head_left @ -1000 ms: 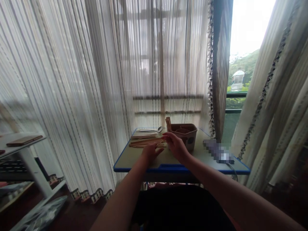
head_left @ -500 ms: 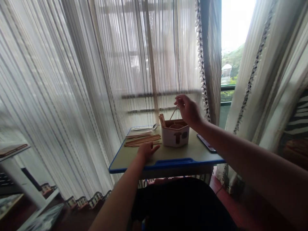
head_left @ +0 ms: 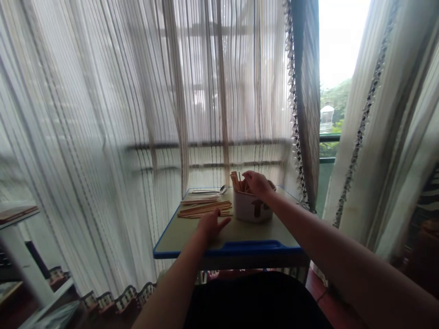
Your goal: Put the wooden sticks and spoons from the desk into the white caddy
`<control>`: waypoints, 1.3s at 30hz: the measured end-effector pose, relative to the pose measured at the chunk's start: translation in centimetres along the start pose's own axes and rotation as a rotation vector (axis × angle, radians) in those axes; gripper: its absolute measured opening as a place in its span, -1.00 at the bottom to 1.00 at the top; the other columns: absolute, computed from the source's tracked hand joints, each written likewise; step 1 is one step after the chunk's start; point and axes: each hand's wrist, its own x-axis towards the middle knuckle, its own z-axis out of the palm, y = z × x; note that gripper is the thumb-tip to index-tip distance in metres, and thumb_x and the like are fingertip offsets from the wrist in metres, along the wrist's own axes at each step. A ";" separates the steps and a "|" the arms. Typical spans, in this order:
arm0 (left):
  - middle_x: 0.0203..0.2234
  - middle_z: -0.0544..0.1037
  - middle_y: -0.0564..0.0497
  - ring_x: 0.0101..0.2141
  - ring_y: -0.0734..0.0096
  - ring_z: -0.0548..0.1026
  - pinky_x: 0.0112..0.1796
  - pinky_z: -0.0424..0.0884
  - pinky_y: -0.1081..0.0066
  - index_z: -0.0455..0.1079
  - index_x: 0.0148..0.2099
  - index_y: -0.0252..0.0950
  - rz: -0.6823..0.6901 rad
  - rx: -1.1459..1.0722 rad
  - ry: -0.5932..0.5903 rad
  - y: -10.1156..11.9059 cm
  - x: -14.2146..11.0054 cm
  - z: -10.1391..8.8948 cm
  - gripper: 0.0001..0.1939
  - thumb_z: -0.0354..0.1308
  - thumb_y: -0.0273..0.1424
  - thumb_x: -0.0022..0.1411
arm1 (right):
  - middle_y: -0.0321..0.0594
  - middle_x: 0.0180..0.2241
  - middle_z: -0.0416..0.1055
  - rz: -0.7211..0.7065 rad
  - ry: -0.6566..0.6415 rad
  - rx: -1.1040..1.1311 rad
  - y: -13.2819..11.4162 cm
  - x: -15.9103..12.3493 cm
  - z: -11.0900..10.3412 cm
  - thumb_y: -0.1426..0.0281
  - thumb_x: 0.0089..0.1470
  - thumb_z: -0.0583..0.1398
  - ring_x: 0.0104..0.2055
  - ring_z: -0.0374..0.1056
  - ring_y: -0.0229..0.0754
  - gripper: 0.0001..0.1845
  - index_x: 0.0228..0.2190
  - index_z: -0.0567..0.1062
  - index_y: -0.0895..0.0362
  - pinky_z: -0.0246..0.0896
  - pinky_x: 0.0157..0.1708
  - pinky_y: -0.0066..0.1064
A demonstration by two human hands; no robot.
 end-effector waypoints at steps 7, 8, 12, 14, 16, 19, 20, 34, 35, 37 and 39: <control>-0.25 0.45 -0.09 -0.19 0.23 0.38 -0.19 0.24 0.34 0.31 -0.19 -0.27 0.087 0.033 0.069 -0.2 0.1 0.6 -0.48 -0.06 0.08 0.08 | -0.07 -0.13 0.40 -0.137 -0.013 -0.243 0.5 0.3 2.7 0.21 0.18 -0.11 -0.07 0.25 -0.10 -0.57 -0.07 0.36 0.12 0.00 -0.07 -0.27; -0.22 0.43 -0.10 -0.15 0.21 0.35 -0.14 0.22 0.32 0.31 -0.17 -0.27 0.103 0.047 0.096 -0.3 0.1 0.7 -0.48 -0.05 0.06 0.08 | -0.07 -0.07 0.36 -0.204 -0.035 -0.252 0.3 0.3 2.9 0.23 0.18 -0.10 -0.04 0.23 -0.09 -0.58 -0.05 0.34 0.12 -0.02 -0.04 -0.24; -0.17 0.39 -0.14 -0.08 0.15 0.29 -0.05 0.15 0.22 0.34 -0.12 -0.28 0.091 0.110 0.123 -0.7 0.2 1.1 -0.47 -0.05 0.05 0.09 | -0.05 0.01 0.29 -0.302 -0.040 -0.204 -0.9 -0.1 3.1 0.28 0.19 -0.13 0.00 0.19 -0.07 -0.57 0.01 0.27 0.14 -0.05 -0.01 -0.18; -0.17 0.39 -0.15 -0.09 0.14 0.29 -0.07 0.15 0.20 0.37 -0.16 -0.28 0.084 0.133 0.092 -0.8 0.3 1.3 -0.49 -0.07 0.03 0.11 | 0.00 -0.07 0.35 -0.232 0.039 -0.150 -1.5 -0.8 2.9 0.23 0.18 -0.13 -0.04 0.21 -0.05 -0.52 0.02 0.26 0.19 0.00 -0.03 -0.19; -0.18 0.40 -0.15 -0.11 0.12 0.30 -0.09 0.16 0.18 0.39 -0.18 -0.28 0.076 0.152 0.061 -0.9 0.3 1.3 -0.54 -0.05 -0.02 0.12 | 0.03 -0.10 0.35 -0.158 0.135 -0.107 -1.7 -1.9 2.9 0.18 0.15 -0.09 -0.04 0.20 -0.01 -0.48 0.04 0.24 0.23 0.05 -0.05 -0.17; -0.20 0.41 -0.14 -0.13 0.13 0.32 -0.12 0.18 0.19 0.40 -0.19 -0.27 0.068 0.164 0.042 -0.9 0.3 1.2 -0.64 -0.02 -0.13 0.14 | 0.02 -0.05 0.29 -0.130 0.294 -0.050 -1.4 -4.8 3.3 0.22 0.11 -0.02 0.01 0.14 0.01 -0.51 0.02 0.25 0.21 0.04 -0.02 -0.15; -0.21 0.42 -0.14 -0.14 0.14 0.32 -0.13 0.18 0.20 0.40 -0.20 -0.27 0.066 0.165 0.041 -0.9 0.3 1.1 -0.67 -0.03 -0.17 0.14 | 0.01 -0.05 0.28 -0.160 0.322 -0.032 -1.2 -6.0 3.6 0.26 0.10 -0.01 0.01 0.14 -0.01 -0.55 -0.01 0.27 0.20 0.03 -0.01 -0.16; -0.25 0.41 -0.09 -0.17 0.24 0.32 -0.15 0.19 0.28 0.43 -0.25 -0.24 0.026 0.114 0.057 -0.9 0.2 0.8 -0.79 -0.01 -0.34 0.16 | -0.20 -0.34 0.46 -0.026 -0.362 -0.099 1.0 -12.0 7.8 0.30 0.07 0.02 -0.30 0.36 -0.19 -0.75 -0.27 0.42 0.11 0.12 -0.32 -0.44; -0.26 0.41 -0.07 -0.17 0.26 0.32 -0.14 0.19 0.30 0.43 -0.25 -0.22 0.050 0.092 0.049 -0.8 0.2 0.7 -0.80 -0.01 -0.33 0.17 | -0.17 -0.31 0.46 -0.024 -0.352 -0.118 1.1 -12.0 7.8 0.31 0.07 0.01 -0.27 0.36 -0.18 -0.74 -0.27 0.42 0.12 0.12 -0.31 -0.43; -0.26 0.41 -0.05 -0.17 0.29 0.32 -0.12 0.17 0.32 0.42 -0.25 -0.20 0.077 0.063 0.052 -0.6 0.2 0.4 -0.80 -0.02 -0.34 0.19 | -0.13 -0.26 0.45 0.001 -0.341 -0.157 1.2 -12.0 7.9 0.31 0.07 0.01 -0.24 0.36 -0.15 -0.72 -0.24 0.41 0.13 0.11 -0.29 -0.42; -0.25 0.41 -0.05 -0.16 0.30 0.31 -0.10 0.16 0.32 0.41 -0.23 -0.21 0.080 0.055 0.073 -0.4 0.1 0.3 -0.79 -0.04 -0.34 0.22 | -0.10 -0.22 0.44 0.037 -0.341 -0.190 1.3 -12.0 8.1 0.31 0.06 0.02 -0.20 0.35 -0.12 -0.69 -0.19 0.41 0.15 0.12 -0.27 -0.40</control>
